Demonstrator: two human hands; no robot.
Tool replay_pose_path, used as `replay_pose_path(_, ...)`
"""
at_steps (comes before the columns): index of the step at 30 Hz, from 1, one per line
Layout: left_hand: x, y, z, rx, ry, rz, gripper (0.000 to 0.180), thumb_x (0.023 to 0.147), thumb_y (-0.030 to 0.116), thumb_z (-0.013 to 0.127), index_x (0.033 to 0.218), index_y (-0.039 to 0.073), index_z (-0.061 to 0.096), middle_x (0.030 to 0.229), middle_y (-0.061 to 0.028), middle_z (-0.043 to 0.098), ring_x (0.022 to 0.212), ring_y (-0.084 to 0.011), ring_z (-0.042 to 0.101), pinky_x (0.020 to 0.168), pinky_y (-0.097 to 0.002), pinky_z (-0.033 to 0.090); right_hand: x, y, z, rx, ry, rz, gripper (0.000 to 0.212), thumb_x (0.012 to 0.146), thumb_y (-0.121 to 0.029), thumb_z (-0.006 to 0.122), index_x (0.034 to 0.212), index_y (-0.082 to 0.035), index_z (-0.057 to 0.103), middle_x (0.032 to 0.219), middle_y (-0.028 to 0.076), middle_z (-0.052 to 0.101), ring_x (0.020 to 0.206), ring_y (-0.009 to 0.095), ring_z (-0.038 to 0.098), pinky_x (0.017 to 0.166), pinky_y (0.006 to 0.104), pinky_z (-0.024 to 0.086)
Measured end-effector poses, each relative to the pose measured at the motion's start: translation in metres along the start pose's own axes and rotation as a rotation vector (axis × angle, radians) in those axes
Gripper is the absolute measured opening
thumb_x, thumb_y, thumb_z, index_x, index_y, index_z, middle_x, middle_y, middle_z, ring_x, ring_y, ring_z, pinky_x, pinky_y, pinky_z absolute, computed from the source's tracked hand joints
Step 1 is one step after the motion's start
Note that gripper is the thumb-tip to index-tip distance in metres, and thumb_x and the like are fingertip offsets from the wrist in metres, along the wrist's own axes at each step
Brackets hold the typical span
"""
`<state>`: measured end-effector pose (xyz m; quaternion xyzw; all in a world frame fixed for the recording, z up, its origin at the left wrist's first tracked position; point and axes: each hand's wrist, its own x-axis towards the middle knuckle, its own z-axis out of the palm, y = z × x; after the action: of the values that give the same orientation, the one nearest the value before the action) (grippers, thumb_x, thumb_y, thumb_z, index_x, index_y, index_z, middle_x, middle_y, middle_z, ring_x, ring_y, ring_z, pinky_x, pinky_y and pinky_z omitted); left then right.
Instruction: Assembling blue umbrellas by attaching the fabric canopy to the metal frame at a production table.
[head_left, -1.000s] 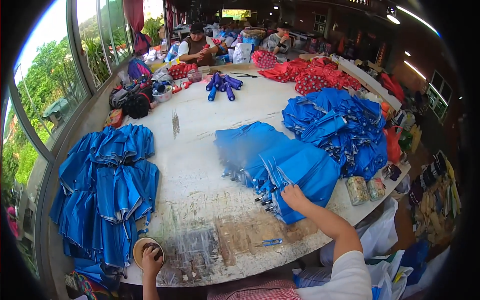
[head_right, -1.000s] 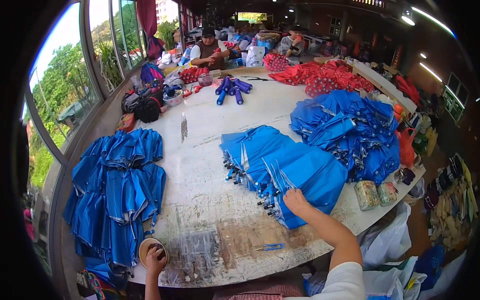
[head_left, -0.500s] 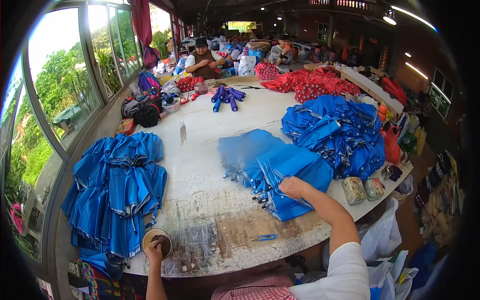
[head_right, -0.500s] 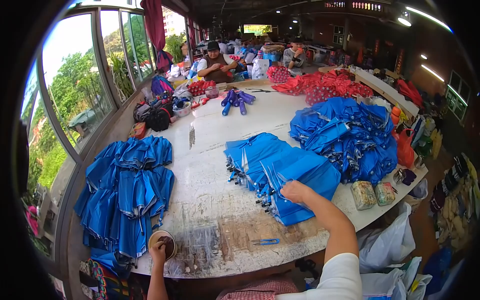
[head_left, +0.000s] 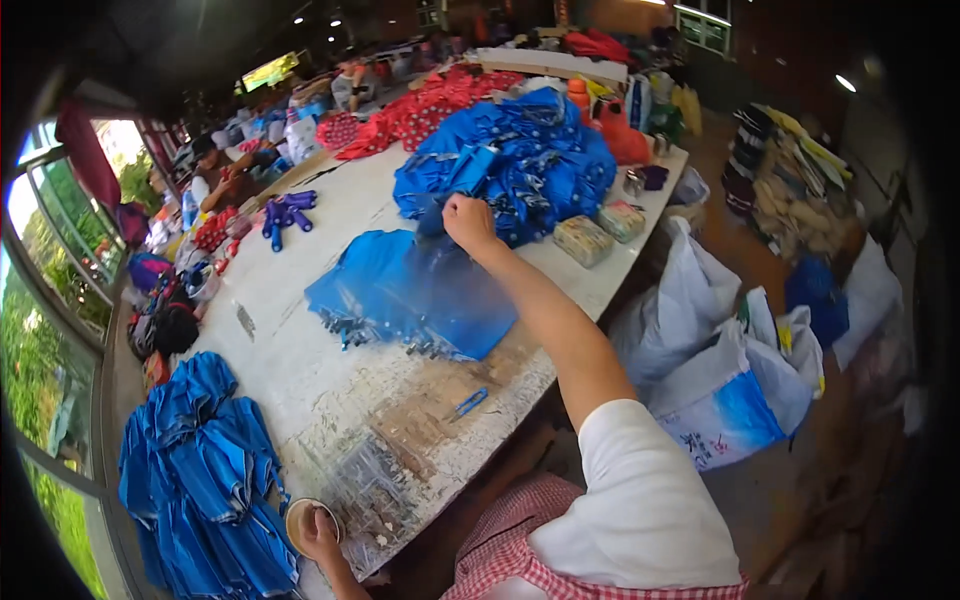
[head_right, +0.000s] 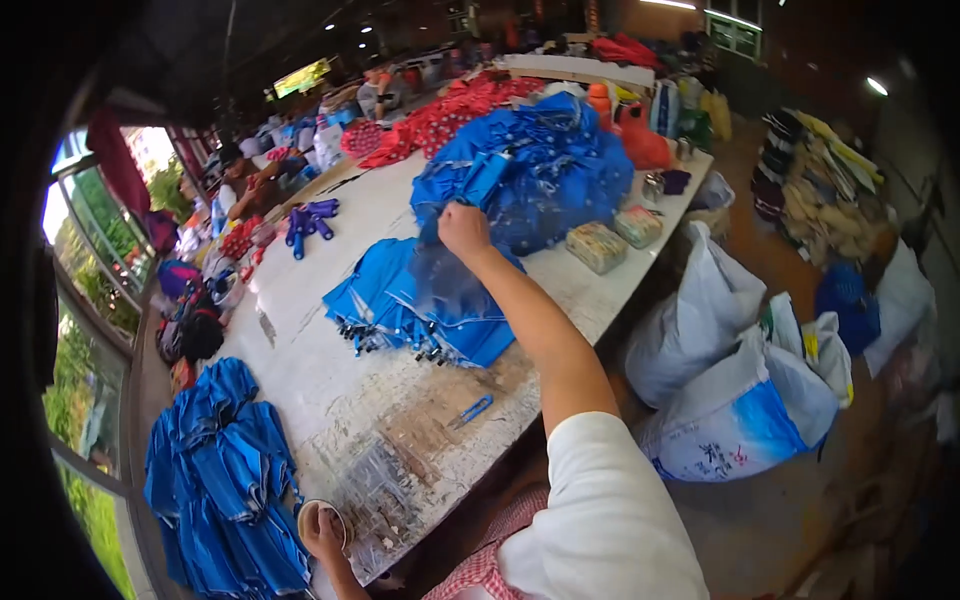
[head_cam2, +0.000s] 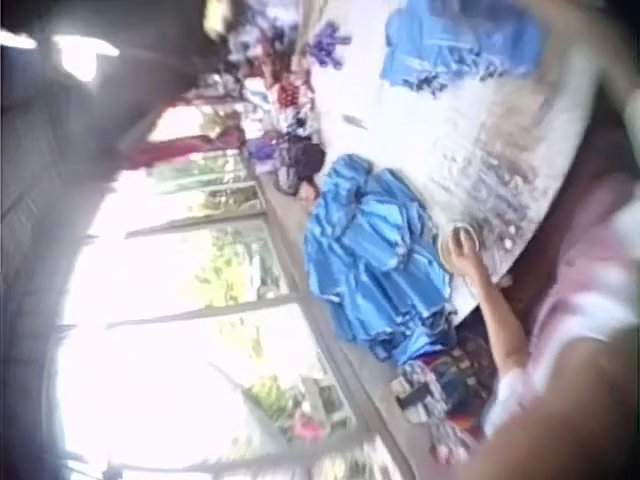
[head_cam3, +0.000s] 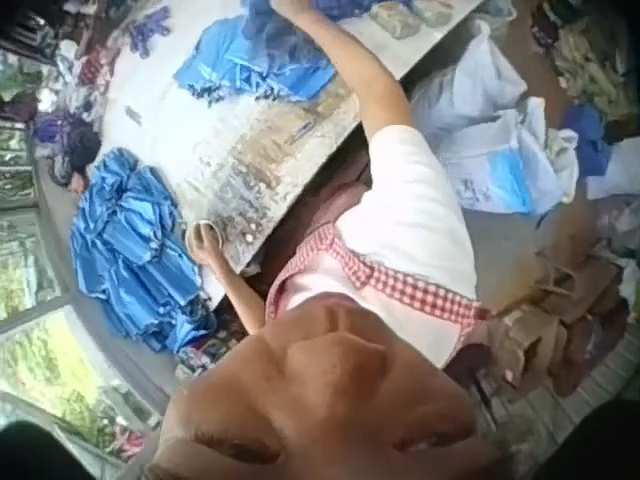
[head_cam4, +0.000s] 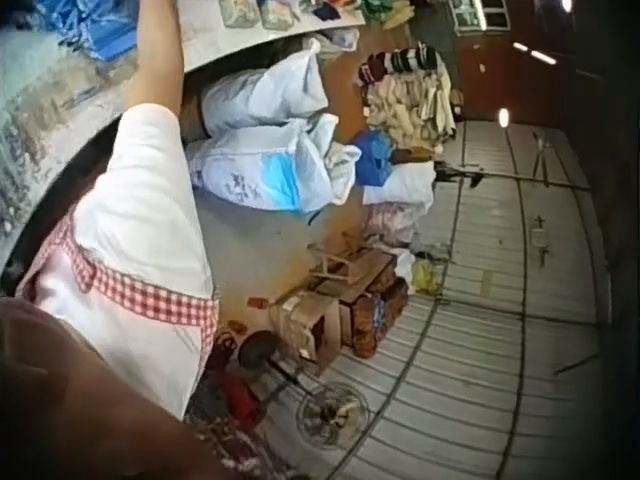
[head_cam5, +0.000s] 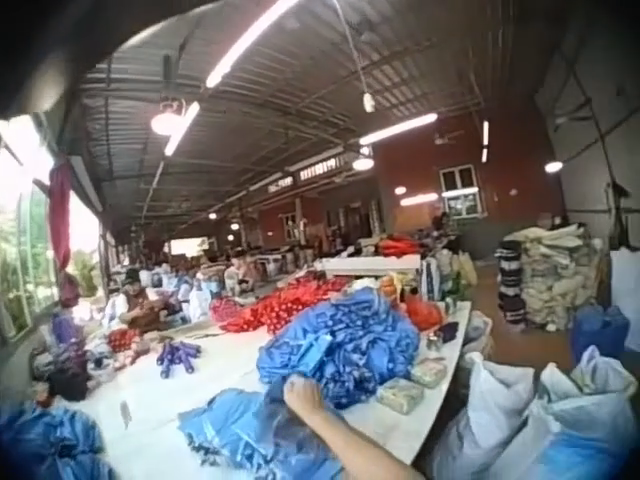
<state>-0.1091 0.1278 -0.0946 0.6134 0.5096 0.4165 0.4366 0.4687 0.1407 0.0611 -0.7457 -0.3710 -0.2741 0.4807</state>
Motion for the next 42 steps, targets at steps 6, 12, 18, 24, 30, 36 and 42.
replay_pose_path(6, 0.016, 0.037, 0.078, -0.723, -0.526, -0.266, 0.061, 0.089, 0.043, 0.046, 0.130, 0.000, 0.034, 0.134, -0.0165, 0.036, 0.125, -0.0296, 0.033, 0.099, -0.0440, 0.032, -0.123, -0.129, -0.134, 0.573, -0.295, -0.265, 0.006, 0.068, -0.012, 0.059, 0.067, -0.007, 0.056, 0.055, 0.013, 0.054, 0.051, 0.028, 0.056, 0.046, 0.0369, 0.042)
replay_pose_path(12, 0.085, -0.009, 0.152, -0.893, -0.246, -0.008, 0.057, 0.089, 0.040, 0.046, 0.130, 0.002, 0.037, 0.133, -0.0199, 0.036, 0.121, -0.0304, 0.036, 0.098, -0.0424, 0.032, -0.222, -0.151, -0.233, 1.042, -0.664, -0.292, 0.005, 0.073, -0.009, 0.058, 0.069, -0.006, 0.058, 0.061, 0.011, 0.056, 0.056, 0.026, 0.058, 0.051, 0.0352, 0.044)
replay_pose_path(18, 0.105, 0.182, 0.073, -0.382, 0.181, 0.512, 0.047, 0.090, 0.030, 0.047, 0.127, 0.001, 0.041, 0.123, -0.0161, 0.046, 0.109, -0.0262, 0.047, 0.092, -0.0388, 0.038, -0.227, -0.143, -0.261, 0.443, -0.852, -0.078, 0.022, 0.081, -0.012, 0.054, 0.102, -0.004, 0.056, 0.066, 0.009, 0.060, 0.048, 0.025, 0.056, 0.046, 0.0344, 0.043)
replay_pose_path(24, -0.071, 0.240, 0.101, -0.244, 0.370, 0.517, 0.046, 0.090, 0.027, 0.048, 0.126, 0.000, 0.039, 0.118, -0.0143, 0.051, 0.104, -0.0221, 0.052, 0.086, -0.0342, 0.043, -0.266, -0.158, -0.210, 1.937, -1.222, 0.902, 0.039, 0.087, -0.017, 0.051, 0.124, -0.005, 0.046, 0.053, 0.009, 0.047, 0.039, 0.019, 0.046, 0.039, 0.0329, 0.038)
replay_pose_path(30, -0.032, 0.200, 0.127, -1.320, -0.313, 0.121, 0.032, 0.093, 0.025, 0.044, 0.114, 0.000, 0.045, 0.100, -0.0096, 0.052, 0.078, -0.0144, 0.050, 0.065, -0.0257, 0.044, -0.286, -0.157, -0.209, 1.134, -0.597, -0.012, 0.036, 0.088, -0.014, 0.050, 0.123, -0.008, 0.048, 0.051, 0.000, 0.041, 0.032, 0.011, 0.031, 0.032, 0.0266, 0.026)
replay_pose_path(36, -0.022, 0.198, 0.127, -1.504, -0.488, 0.257, 0.026, 0.094, 0.021, 0.041, 0.108, -0.001, 0.045, 0.081, -0.0055, 0.048, 0.063, -0.0110, 0.047, 0.058, -0.0229, 0.044, -0.277, -0.133, -0.226, 1.631, -1.158, 0.526, 0.036, 0.089, -0.016, 0.049, 0.125, -0.011, 0.046, 0.049, -0.005, 0.035, 0.032, 0.008, 0.027, 0.033, 0.0235, 0.021)
replay_pose_path(42, -0.037, 0.264, 0.134, -1.915, -0.738, 0.094, 0.027, 0.092, 0.026, 0.046, 0.102, 0.001, 0.048, 0.076, -0.0036, 0.046, 0.058, -0.0104, 0.043, 0.050, -0.0219, 0.040, -0.240, -0.143, -0.259, 2.314, -1.671, 1.411, 0.034, 0.093, -0.024, 0.041, 0.124, -0.011, 0.044, 0.051, -0.006, 0.028, 0.035, 0.004, 0.024, 0.034, 0.0216, 0.022)
